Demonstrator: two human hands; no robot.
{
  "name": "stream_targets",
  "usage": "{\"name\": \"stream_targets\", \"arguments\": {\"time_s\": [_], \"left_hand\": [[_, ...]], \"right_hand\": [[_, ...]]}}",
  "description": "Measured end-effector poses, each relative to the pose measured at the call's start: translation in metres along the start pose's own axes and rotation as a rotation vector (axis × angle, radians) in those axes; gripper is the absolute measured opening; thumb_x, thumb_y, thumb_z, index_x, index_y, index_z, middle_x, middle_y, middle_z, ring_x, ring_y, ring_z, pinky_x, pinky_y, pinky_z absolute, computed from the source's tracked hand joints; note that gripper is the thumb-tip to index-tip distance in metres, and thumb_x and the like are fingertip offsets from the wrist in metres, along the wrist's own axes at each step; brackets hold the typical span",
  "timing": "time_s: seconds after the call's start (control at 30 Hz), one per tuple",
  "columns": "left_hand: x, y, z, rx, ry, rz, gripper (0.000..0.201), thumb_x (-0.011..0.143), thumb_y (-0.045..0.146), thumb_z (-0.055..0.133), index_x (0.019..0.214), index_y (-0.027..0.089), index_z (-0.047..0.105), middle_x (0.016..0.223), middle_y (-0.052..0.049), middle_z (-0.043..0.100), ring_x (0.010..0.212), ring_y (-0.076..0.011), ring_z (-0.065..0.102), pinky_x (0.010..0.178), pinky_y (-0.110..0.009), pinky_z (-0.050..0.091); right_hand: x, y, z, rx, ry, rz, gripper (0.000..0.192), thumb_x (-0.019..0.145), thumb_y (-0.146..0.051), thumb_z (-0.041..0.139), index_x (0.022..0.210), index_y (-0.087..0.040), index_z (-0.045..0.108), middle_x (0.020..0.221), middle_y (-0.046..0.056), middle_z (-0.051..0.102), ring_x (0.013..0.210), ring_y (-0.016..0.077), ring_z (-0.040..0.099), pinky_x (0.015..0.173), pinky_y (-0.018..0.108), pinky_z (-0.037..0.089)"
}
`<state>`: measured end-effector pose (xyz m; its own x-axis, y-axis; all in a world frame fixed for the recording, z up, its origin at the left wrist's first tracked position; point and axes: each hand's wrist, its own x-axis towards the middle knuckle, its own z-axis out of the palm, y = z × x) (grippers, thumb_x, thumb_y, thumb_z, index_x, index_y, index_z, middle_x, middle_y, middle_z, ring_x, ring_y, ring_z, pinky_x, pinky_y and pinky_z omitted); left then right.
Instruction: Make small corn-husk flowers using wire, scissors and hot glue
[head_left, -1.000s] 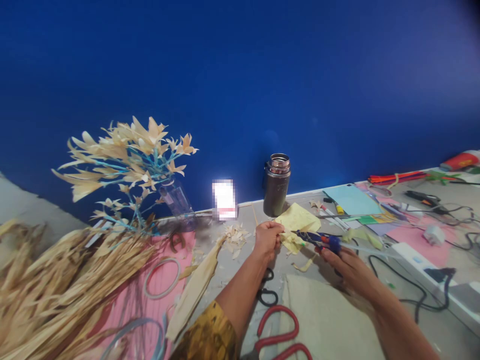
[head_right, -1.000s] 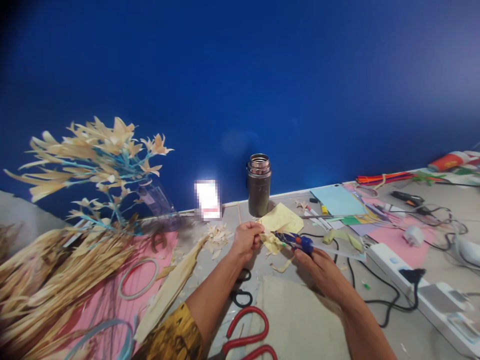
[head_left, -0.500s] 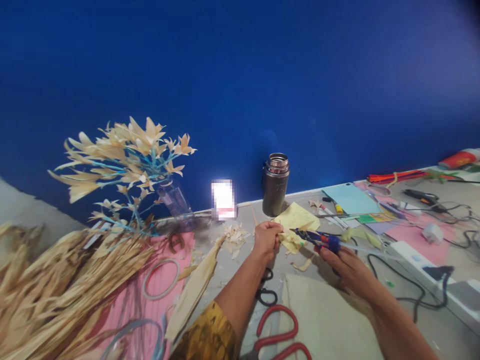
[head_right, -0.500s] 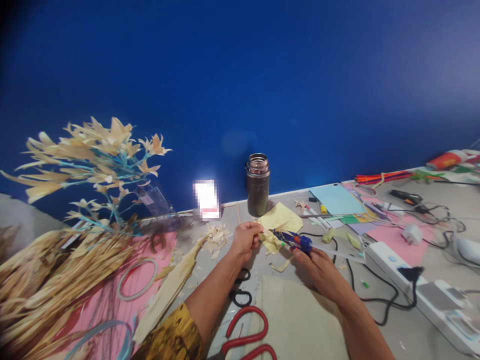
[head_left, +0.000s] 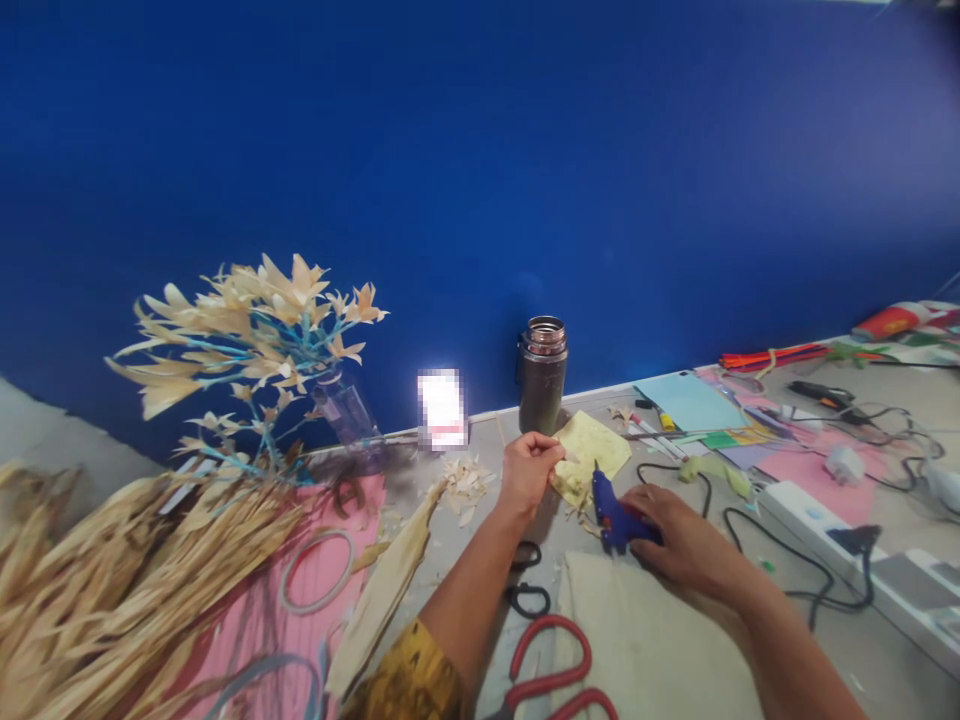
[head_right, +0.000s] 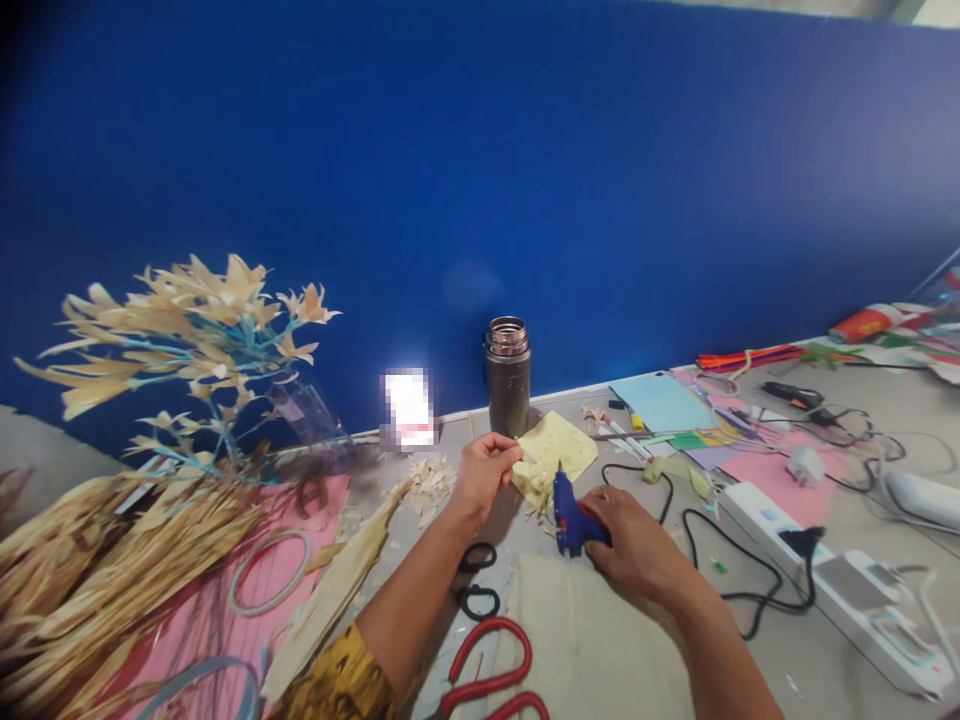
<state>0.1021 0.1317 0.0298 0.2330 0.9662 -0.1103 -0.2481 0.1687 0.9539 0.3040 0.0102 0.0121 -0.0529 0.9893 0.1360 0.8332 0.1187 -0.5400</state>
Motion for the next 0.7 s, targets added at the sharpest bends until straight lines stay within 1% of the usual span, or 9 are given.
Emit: {"name": "stream_targets", "arguments": {"time_s": [0.07,0.13,0.17,0.27,0.4,0.47,0.57,0.63,0.7], "left_hand": [[-0.007,0.006,0.002,0.06,-0.021,0.066,0.016,0.062,0.022,0.08,0.068,0.017,0.066,0.052,0.004,0.056,0.045,-0.0071,0.042,0.047,-0.021,0.029],[-0.016,0.012,0.003,0.109,-0.053,0.109,0.011,0.063,0.018,0.078,0.067,0.017,0.068,0.056,0.003,0.06,0.05,-0.0093,0.047,0.051,-0.022,0.033],[-0.021,0.014,0.004,0.135,-0.073,0.13,0.008,0.064,0.017,0.077,0.066,0.017,0.069,0.059,0.002,0.061,0.053,-0.0106,0.049,0.053,-0.022,0.035],[-0.035,0.018,0.005,0.26,-0.135,0.223,0.004,0.069,0.017,0.072,0.066,0.018,0.07,0.064,0.0,0.065,0.061,-0.0139,0.054,0.06,-0.024,0.039],[-0.047,0.021,0.002,0.404,-0.162,0.324,0.007,0.075,0.019,0.067,0.069,0.019,0.07,0.068,-0.001,0.066,0.065,-0.0157,0.055,0.064,-0.026,0.04],[-0.052,0.021,0.001,0.446,-0.146,0.34,0.009,0.077,0.019,0.066,0.069,0.019,0.071,0.069,-0.001,0.067,0.067,-0.0162,0.057,0.065,-0.026,0.04],[-0.057,0.021,-0.001,0.495,-0.122,0.345,0.009,0.078,0.021,0.066,0.071,0.02,0.072,0.07,-0.001,0.068,0.068,-0.0167,0.058,0.066,-0.027,0.04],[-0.059,0.021,-0.001,0.495,-0.12,0.336,0.009,0.078,0.021,0.066,0.071,0.02,0.072,0.069,-0.001,0.068,0.067,-0.0168,0.057,0.066,-0.027,0.04],[-0.06,0.023,-0.003,0.461,-0.082,0.332,0.008,0.075,0.02,0.067,0.07,0.021,0.073,0.07,-0.001,0.069,0.066,-0.0164,0.057,0.065,-0.027,0.041]], "right_hand": [[0.002,-0.002,-0.008,0.016,0.073,-0.012,0.034,0.075,-0.03,0.061,0.103,-0.022,0.078,0.116,0.013,0.076,0.111,0.0346,0.067,0.098,0.047,0.049],[0.008,-0.011,-0.019,0.059,0.193,0.015,0.032,0.085,-0.038,0.053,0.095,-0.022,0.079,0.107,0.013,0.078,0.104,0.0333,0.069,0.094,0.047,0.049],[0.013,-0.019,-0.025,0.084,0.234,0.025,0.033,0.089,-0.041,0.05,0.09,-0.023,0.078,0.099,0.011,0.079,0.096,0.0307,0.069,0.089,0.045,0.05],[0.028,-0.046,-0.037,0.151,0.179,-0.005,0.031,0.091,-0.043,0.052,0.084,-0.023,0.075,0.088,0.007,0.076,0.081,0.0239,0.066,0.074,0.035,0.048],[0.042,-0.072,-0.039,0.195,0.041,-0.034,0.021,0.086,-0.036,0.059,0.076,-0.022,0.071,0.078,0.003,0.071,0.073,0.0196,0.06,0.069,0.031,0.042],[0.044,-0.077,-0.035,0.237,0.0,-0.027,0.018,0.083,-0.033,0.062,0.074,-0.022,0.07,0.075,0.001,0.069,0.069,0.0182,0.057,0.065,0.029,0.039],[0.044,-0.079,-0.029,0.318,-0.02,0.006,0.015,0.08,-0.031,0.065,0.07,-0.021,0.069,0.068,-0.001,0.065,0.062,0.0159,0.053,0.059,0.027,0.034],[0.045,-0.078,-0.027,0.4,-0.024,0.037,0.014,0.076,-0.029,0.068,0.065,-0.021,0.067,0.062,-0.002,0.062,0.058,0.0147,0.05,0.056,0.026,0.031],[0.046,-0.076,-0.025,0.506,-0.006,0.071,0.016,0.071,-0.029,0.072,0.06,-0.02,0.064,0.058,-0.004,0.059,0.056,0.0139,0.047,0.054,0.026,0.03]]}}
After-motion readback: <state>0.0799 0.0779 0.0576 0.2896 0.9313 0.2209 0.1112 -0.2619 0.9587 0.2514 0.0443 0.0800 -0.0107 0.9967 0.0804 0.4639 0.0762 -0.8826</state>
